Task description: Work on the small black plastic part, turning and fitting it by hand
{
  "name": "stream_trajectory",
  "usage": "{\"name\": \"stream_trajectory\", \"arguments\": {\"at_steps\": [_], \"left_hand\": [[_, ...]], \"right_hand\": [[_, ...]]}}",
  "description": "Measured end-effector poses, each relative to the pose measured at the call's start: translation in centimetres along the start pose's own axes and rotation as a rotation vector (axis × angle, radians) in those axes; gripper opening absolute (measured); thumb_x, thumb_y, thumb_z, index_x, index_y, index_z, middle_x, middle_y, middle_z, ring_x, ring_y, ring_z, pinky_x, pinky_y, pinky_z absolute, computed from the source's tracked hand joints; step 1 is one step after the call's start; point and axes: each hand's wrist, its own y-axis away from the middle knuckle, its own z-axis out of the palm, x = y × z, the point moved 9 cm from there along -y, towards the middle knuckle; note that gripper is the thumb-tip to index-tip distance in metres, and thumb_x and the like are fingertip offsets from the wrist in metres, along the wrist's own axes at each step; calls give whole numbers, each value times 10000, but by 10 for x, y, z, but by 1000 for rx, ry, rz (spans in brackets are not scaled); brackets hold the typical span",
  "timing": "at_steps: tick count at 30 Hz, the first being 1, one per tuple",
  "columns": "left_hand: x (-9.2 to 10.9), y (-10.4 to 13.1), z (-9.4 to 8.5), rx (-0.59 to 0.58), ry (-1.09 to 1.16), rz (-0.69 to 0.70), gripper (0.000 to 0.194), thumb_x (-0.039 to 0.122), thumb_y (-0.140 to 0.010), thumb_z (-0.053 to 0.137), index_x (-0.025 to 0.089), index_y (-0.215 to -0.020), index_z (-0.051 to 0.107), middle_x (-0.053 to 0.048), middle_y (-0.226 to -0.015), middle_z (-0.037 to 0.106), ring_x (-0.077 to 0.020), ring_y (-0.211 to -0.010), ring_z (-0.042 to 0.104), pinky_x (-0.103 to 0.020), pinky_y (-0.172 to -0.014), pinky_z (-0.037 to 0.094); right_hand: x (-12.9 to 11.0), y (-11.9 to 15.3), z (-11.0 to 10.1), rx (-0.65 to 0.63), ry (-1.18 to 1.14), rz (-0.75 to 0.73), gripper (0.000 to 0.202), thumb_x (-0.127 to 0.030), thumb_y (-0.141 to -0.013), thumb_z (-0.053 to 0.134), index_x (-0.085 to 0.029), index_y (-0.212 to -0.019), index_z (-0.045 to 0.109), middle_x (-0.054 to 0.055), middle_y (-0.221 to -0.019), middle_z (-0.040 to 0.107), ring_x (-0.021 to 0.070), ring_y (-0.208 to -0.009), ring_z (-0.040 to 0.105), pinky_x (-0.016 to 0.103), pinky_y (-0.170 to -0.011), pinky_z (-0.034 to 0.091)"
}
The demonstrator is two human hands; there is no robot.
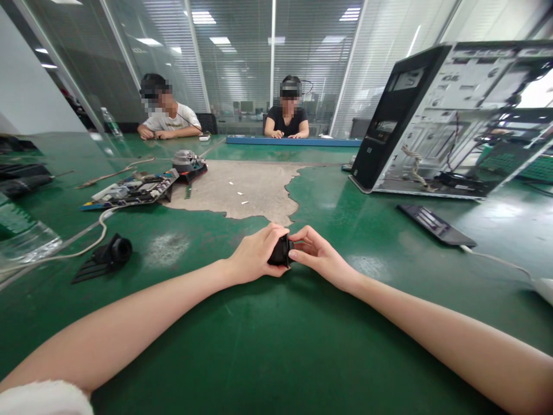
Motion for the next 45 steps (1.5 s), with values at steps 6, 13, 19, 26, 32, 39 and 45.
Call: {"name": "stream_trajectory", "arguments": {"at_steps": [6,13,19,26,32,39,45], "left_hand": [[5,-1,0,-4,-77,26,606,285,-632,625,171,-1123,289,-94,-1113,457,-239,-945,436,-383,-806,403],[3,0,1,-4,-12,27,634,262,-636,624,178,-1146,257,-118,-1156,426,-254,-1066,399,-399,-869,327],[4,-2,4,-27,19,20,628,267,-642,618,187,-1144,250,-116,-1150,436,-253,-1038,449,-378,-822,353],[-43,18,-12,-29,70,-322,508,310,-657,607,180,-1064,332,-63,-971,482,-199,-791,515,-339,-703,417],[-55,24,-22,-9,60,-312,500,292,-657,608,174,-1058,332,-67,-978,466,-214,-879,487,-364,-781,405],[3,1,2,-49,120,-10,571,273,-641,609,185,-1107,292,-85,-1037,437,-227,-929,461,-381,-807,407],[15,0,3,-39,131,103,598,250,-658,598,189,-1142,252,-103,-1100,416,-240,-1013,430,-413,-862,388]], "right_hand": [[4,-1,-1,25,34,20,249,-291,-731,599,-205,-911,450,24,-983,505,145,-878,553,335,-800,452],[1,0,3,-50,-69,-11,323,-205,-675,659,-225,-877,408,-9,-922,527,135,-909,559,328,-826,451],[-3,2,-2,54,48,-44,226,-225,-711,618,-218,-858,446,2,-943,507,140,-901,559,335,-822,470],[9,6,-42,306,235,55,308,-278,-679,638,-218,-923,460,30,-957,529,174,-916,545,354,-803,484],[13,1,-41,277,159,95,317,-294,-666,651,-204,-905,464,41,-947,575,176,-893,577,366,-817,467],[5,-3,-3,60,6,43,318,-250,-609,704,-187,-843,498,13,-908,567,154,-844,588,352,-818,466],[5,1,-7,78,12,48,348,-250,-599,718,-195,-862,496,10,-886,558,152,-827,584,357,-813,470]]}}
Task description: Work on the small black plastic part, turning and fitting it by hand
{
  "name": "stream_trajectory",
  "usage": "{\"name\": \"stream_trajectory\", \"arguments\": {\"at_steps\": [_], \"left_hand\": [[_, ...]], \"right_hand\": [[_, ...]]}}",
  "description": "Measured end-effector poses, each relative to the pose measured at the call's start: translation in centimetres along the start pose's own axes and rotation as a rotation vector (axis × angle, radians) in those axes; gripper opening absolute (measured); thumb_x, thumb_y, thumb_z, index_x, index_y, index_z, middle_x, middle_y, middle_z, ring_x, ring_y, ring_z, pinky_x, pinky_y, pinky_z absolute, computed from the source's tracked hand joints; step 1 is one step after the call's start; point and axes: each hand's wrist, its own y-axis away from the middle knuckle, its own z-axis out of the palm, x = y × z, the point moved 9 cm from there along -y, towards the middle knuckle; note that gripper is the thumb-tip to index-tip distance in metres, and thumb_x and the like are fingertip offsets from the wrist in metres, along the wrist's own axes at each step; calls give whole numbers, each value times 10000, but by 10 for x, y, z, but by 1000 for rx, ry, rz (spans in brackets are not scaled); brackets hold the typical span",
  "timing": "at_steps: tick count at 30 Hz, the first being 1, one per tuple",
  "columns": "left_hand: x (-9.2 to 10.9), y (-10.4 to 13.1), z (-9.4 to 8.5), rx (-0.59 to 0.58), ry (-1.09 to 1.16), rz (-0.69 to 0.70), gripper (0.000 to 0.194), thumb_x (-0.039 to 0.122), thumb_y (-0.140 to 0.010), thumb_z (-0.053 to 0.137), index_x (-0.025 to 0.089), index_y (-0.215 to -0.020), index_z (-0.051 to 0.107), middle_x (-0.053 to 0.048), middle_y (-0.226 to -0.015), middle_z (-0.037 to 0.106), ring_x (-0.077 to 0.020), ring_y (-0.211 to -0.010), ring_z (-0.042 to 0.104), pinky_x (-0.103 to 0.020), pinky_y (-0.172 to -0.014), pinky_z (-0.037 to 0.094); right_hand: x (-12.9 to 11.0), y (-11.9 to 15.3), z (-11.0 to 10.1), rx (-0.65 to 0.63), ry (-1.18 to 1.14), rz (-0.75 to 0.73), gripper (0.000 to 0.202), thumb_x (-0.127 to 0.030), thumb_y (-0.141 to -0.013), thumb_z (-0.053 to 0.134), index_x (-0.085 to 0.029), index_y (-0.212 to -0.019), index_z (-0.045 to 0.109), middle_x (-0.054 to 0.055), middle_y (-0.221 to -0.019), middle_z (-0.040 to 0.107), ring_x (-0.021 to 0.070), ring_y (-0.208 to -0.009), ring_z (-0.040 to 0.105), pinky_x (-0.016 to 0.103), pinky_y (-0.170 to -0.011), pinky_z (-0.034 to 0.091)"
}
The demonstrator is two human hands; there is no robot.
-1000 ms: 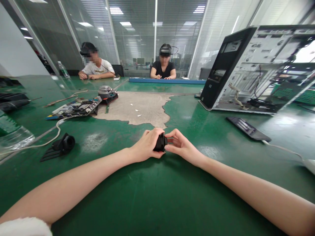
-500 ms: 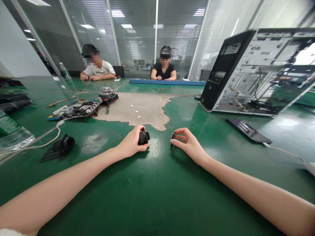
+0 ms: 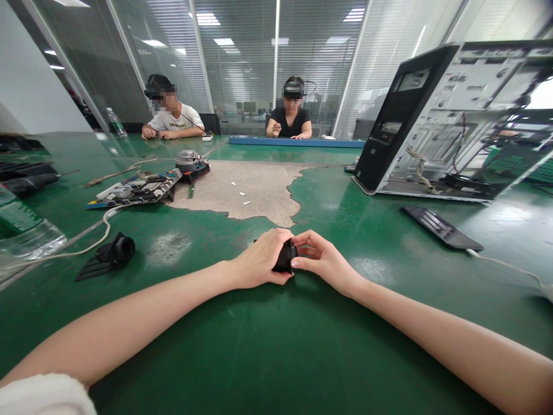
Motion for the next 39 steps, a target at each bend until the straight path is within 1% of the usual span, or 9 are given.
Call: {"name": "stream_trajectory", "arguments": {"at_steps": [7,13,19,23,26,30,33,36,39], "left_hand": [[1,2,-1,7,-12,-4,598,237,-658,599,187,-1150,262,-108,-1127,423,-245,-1039,436,-415,-871,390],[-3,3,2,4,-41,-33,610,244,-661,601,173,-1164,263,-108,-1124,449,-249,-1016,461,-403,-846,396],[0,3,0,-11,-63,-19,656,308,-665,615,173,-1190,246,-113,-1125,448,-257,-1002,464,-417,-853,386],[6,2,-1,-41,-92,-2,714,340,-676,612,171,-1238,205,-119,-1167,439,-263,-1019,449,-418,-874,369],[8,1,-1,-57,-117,-2,697,333,-691,594,181,-1247,202,-115,-1191,431,-268,-1036,440,-417,-880,363],[6,0,0,-58,-135,-16,615,317,-679,587,179,-1190,272,-102,-1134,465,-259,-979,468,-399,-832,385],[6,1,1,-46,-159,-10,557,298,-663,589,169,-1132,318,-98,-1088,481,-252,-932,476,-389,-796,394],[7,1,1,-40,-177,0,542,290,-664,587,159,-1120,325,-107,-1093,472,-252,-938,467,-388,-795,390],[7,1,1,-41,-173,-2,548,296,-672,579,162,-1135,318,-112,-1101,469,-254,-949,464,-397,-799,385]], "right_hand": [[0,4,3,-11,23,-35,298,-273,-626,702,-203,-823,489,-2,-872,554,152,-833,582,324,-771,489],[-4,8,5,-16,39,-40,175,-314,-752,576,-207,-863,493,8,-892,562,144,-855,563,308,-769,466],[0,6,3,-14,22,5,236,-321,-716,613,-200,-848,460,5,-876,543,140,-813,563,318,-760,459],[0,7,7,-86,56,-36,236,-301,-719,617,-208,-841,438,-5,-877,516,128,-804,547,299,-744,457],[-4,9,9,-111,63,-79,251,-298,-721,619,-224,-859,422,-4,-923,488,126,-832,532,286,-734,463],[-5,11,12,-135,53,-66,252,-307,-734,606,-231,-868,406,-2,-940,474,124,-845,519,260,-695,473],[-7,12,15,-148,32,-71,210,-332,-773,557,-226,-867,403,-9,-895,472,112,-808,513,247,-679,466],[-9,12,14,-123,45,-97,156,-347,-817,489,-214,-852,415,-19,-821,462,98,-745,501,232,-654,449],[-8,11,11,-94,81,-87,173,-350,-801,514,-215,-838,413,-22,-804,476,99,-721,504,232,-636,446]]}}
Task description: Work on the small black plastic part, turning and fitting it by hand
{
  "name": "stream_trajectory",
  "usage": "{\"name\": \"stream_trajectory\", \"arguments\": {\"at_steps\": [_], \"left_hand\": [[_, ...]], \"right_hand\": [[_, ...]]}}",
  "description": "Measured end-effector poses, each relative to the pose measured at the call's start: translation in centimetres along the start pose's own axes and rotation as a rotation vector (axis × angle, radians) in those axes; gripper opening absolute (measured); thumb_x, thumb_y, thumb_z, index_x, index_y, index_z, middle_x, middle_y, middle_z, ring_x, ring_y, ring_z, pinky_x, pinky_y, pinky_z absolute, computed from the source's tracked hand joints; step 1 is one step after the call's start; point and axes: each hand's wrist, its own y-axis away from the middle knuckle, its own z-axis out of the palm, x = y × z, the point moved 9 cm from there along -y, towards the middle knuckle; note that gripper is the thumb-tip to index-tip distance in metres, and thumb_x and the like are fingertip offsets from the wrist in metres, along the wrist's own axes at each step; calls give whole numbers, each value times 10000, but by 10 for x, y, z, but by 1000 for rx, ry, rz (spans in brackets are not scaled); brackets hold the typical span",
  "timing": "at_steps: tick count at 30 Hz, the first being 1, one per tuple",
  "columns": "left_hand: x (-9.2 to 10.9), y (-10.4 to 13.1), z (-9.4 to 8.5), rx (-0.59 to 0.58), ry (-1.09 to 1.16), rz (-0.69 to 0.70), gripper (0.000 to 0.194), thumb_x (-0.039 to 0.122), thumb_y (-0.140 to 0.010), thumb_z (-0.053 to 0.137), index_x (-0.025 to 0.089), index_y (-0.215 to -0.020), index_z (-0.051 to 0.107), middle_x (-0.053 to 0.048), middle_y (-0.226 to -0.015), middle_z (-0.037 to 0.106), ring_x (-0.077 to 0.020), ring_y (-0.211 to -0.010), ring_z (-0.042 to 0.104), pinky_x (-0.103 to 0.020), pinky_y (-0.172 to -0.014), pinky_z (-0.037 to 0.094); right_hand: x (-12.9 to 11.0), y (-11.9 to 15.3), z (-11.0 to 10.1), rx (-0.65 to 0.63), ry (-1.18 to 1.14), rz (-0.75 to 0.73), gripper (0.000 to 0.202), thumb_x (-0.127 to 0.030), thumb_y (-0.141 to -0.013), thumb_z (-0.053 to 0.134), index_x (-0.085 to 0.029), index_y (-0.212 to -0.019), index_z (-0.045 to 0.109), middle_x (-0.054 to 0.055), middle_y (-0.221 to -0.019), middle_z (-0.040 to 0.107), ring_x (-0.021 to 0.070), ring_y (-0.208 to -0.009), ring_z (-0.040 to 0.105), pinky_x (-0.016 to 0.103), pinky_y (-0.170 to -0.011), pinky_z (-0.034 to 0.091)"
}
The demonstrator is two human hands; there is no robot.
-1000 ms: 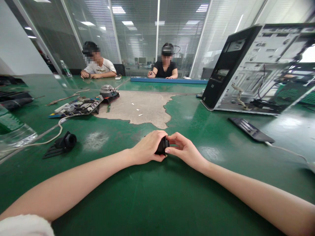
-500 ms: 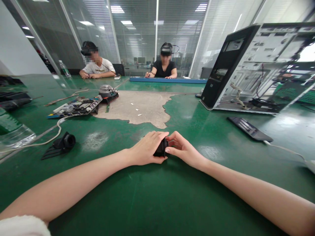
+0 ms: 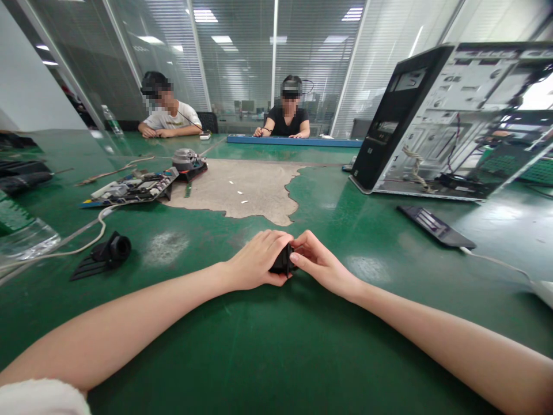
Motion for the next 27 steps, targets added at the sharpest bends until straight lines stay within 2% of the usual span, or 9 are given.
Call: {"name": "stream_trajectory", "arguments": {"at_steps": [7,11,17,22,27], "left_hand": [[-2,0,1,-5,3,-8,557,300,-664,590,169,-1132,317,-102,-1097,467,-253,-946,467,-387,-798,388],[-2,0,1,-7,1,-11,556,286,-658,598,154,-1121,322,-102,-1092,471,-248,-938,464,-376,-802,388],[0,0,0,-4,-6,-3,540,288,-665,591,154,-1116,326,-103,-1093,466,-248,-944,462,-375,-796,389],[0,0,0,-20,-15,-12,543,296,-675,586,148,-1127,322,-107,-1093,469,-248,-940,460,-379,-800,387],[1,0,1,-24,-39,9,538,297,-676,586,139,-1117,323,-116,-1104,465,-249,-937,458,-380,-799,387]], "right_hand": [[2,1,3,-50,-30,27,199,-333,-790,535,-228,-881,393,-32,-766,502,100,-672,548,254,-623,464],[0,4,4,-69,-28,8,234,-299,-781,555,-245,-926,380,-34,-767,495,109,-708,558,260,-651,463],[-2,2,2,-33,5,-18,138,-319,-828,476,-235,-902,396,-31,-767,458,96,-670,511,254,-640,451],[-1,-1,2,-28,27,-1,179,-315,-818,490,-225,-952,415,2,-873,492,126,-802,515,274,-719,452],[-5,2,6,-82,60,-13,169,-289,-808,512,-221,-919,405,-3,-862,488,123,-796,528,280,-731,462]]}}
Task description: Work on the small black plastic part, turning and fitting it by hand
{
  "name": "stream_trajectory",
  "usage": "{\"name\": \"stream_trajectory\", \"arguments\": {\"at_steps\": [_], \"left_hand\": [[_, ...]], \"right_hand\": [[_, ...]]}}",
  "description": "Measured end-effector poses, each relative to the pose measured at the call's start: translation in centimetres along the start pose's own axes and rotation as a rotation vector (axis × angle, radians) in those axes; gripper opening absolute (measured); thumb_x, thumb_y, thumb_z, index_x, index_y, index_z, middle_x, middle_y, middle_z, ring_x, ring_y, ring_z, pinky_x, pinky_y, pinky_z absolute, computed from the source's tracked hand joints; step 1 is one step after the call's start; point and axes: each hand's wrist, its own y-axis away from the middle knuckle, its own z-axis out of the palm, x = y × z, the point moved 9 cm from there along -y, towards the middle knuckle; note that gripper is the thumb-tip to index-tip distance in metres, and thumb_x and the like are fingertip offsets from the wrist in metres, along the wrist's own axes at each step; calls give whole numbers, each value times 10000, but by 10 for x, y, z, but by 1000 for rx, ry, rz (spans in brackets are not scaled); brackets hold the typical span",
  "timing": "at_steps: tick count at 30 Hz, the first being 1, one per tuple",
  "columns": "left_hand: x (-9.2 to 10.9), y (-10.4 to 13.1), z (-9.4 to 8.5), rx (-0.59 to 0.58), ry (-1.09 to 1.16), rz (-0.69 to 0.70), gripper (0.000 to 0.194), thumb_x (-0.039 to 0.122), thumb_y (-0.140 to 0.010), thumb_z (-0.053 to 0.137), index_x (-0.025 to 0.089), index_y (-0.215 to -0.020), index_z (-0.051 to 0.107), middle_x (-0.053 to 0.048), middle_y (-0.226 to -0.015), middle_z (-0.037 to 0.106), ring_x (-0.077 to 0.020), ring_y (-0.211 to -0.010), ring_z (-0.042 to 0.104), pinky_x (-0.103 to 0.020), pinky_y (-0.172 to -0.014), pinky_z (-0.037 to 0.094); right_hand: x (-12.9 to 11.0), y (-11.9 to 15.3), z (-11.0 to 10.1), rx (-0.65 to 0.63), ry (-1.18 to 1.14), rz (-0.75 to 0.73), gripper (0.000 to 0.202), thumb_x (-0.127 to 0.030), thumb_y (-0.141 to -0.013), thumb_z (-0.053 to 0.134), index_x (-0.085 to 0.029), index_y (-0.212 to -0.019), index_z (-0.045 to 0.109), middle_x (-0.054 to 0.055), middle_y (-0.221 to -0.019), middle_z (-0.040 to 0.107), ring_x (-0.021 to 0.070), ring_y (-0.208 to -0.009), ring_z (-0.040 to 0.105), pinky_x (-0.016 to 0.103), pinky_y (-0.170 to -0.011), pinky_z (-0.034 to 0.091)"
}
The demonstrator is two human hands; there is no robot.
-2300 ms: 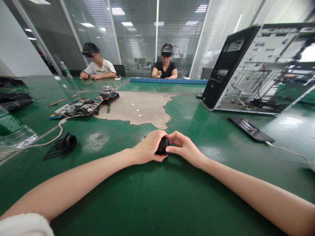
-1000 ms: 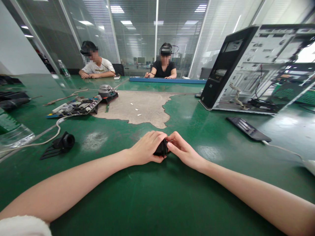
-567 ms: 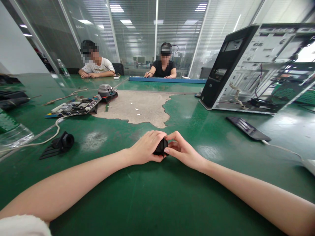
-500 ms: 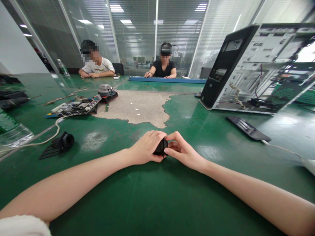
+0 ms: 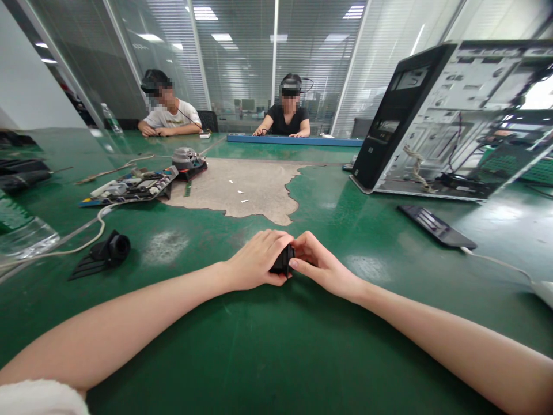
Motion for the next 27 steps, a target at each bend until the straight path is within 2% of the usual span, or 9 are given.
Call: {"name": "stream_trajectory", "arguments": {"at_steps": [4,9,17,23,27], "left_hand": [[-1,0,0,12,6,-2,536,285,-671,581,153,-1119,318,-107,-1098,467,-247,-939,460,-380,-795,390],[0,0,-1,26,14,6,540,298,-675,581,154,-1122,316,-107,-1102,465,-245,-945,454,-379,-796,387],[-1,0,0,14,15,-7,547,293,-679,584,139,-1130,317,-111,-1098,468,-247,-949,451,-377,-804,385],[-1,1,0,9,7,0,538,285,-672,582,145,-1120,319,-110,-1100,465,-248,-932,457,-378,-792,388],[-1,1,0,16,18,-1,537,294,-675,586,143,-1118,321,-107,-1101,467,-246,-935,459,-376,-794,387]], "right_hand": [[-4,2,-1,3,31,-45,221,-259,-780,557,-220,-927,397,-1,-901,466,126,-838,527,298,-786,451],[-1,-1,-2,27,-18,-47,124,-305,-832,476,-218,-887,408,-15,-817,477,107,-739,527,262,-688,449],[5,-2,-2,23,-34,21,187,-305,-817,499,-211,-950,410,6,-868,496,126,-801,523,281,-725,450],[-2,0,-1,-4,-64,-56,229,-249,-762,581,-222,-908,406,-7,-911,450,116,-831,508,282,-762,451],[1,-1,-5,41,-75,-45,146,-295,-799,528,-219,-882,435,-9,-882,447,107,-787,506,267,-713,450]]}}
